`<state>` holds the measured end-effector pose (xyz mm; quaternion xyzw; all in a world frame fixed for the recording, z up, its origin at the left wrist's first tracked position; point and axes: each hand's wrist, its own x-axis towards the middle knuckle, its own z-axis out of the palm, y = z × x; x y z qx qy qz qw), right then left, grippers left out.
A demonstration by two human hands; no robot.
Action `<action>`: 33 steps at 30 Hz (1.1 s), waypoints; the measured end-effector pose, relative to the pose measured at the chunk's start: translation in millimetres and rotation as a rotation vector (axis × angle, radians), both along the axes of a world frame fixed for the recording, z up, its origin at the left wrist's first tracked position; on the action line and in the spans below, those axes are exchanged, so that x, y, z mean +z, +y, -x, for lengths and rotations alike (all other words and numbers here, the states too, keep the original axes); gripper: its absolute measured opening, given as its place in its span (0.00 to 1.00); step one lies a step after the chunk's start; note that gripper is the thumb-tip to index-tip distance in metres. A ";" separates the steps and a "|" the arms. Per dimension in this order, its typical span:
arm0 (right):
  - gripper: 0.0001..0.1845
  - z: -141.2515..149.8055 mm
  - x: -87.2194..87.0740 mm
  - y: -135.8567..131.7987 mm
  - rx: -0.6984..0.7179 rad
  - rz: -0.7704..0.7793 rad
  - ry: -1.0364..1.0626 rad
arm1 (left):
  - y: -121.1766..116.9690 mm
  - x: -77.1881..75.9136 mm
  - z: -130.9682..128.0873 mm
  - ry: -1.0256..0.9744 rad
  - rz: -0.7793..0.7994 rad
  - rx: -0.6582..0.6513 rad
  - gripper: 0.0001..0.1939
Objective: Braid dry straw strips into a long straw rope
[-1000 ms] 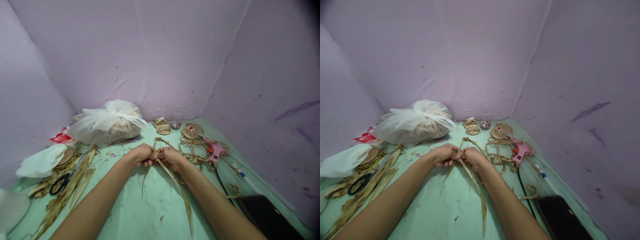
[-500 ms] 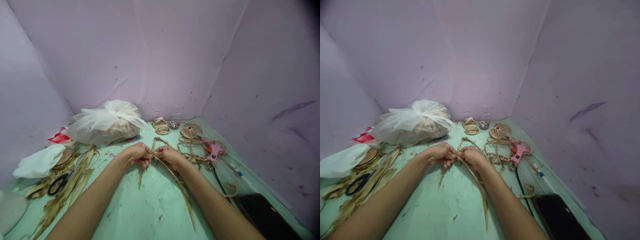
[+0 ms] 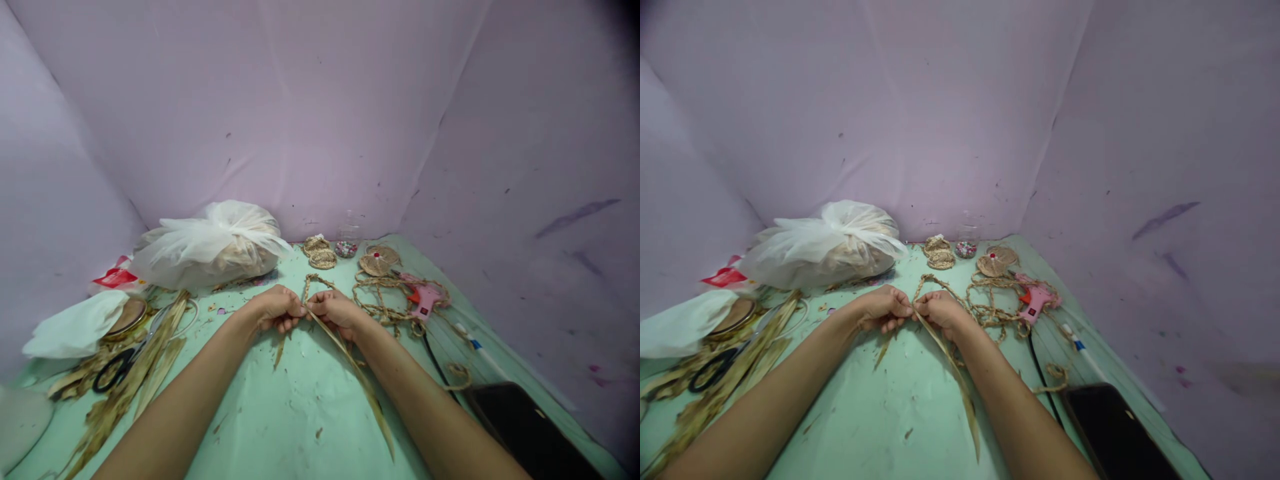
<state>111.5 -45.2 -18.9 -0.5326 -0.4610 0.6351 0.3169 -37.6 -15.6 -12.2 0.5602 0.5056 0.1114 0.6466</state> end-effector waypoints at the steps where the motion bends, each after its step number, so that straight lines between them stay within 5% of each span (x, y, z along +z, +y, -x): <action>1: 0.05 -0.5 0.2 0.0 0.014 -0.031 -0.032 | 0.1 -0.2 -0.8 0.031 0.004 0.006 0.06; 8: 0.03 -5.2 3.3 2.1 0.035 -0.293 -0.476 | -1.7 -1.3 -10.0 0.123 0.012 0.133 0.10; 15: 0.06 8.6 30.3 -16.9 0.004 -0.413 -0.976 | -3.4 -3.2 -15.7 0.197 0.026 0.192 0.07; 27: 0.09 42.0 34.7 -43.2 0.187 -0.539 -1.052 | -4.1 3.3 -5.1 0.078 -0.031 0.147 0.04; 33: 0.03 11.9 43.4 -26.0 0.215 -0.485 -0.882 | -0.6 5.9 1.9 0.056 -0.054 0.039 0.05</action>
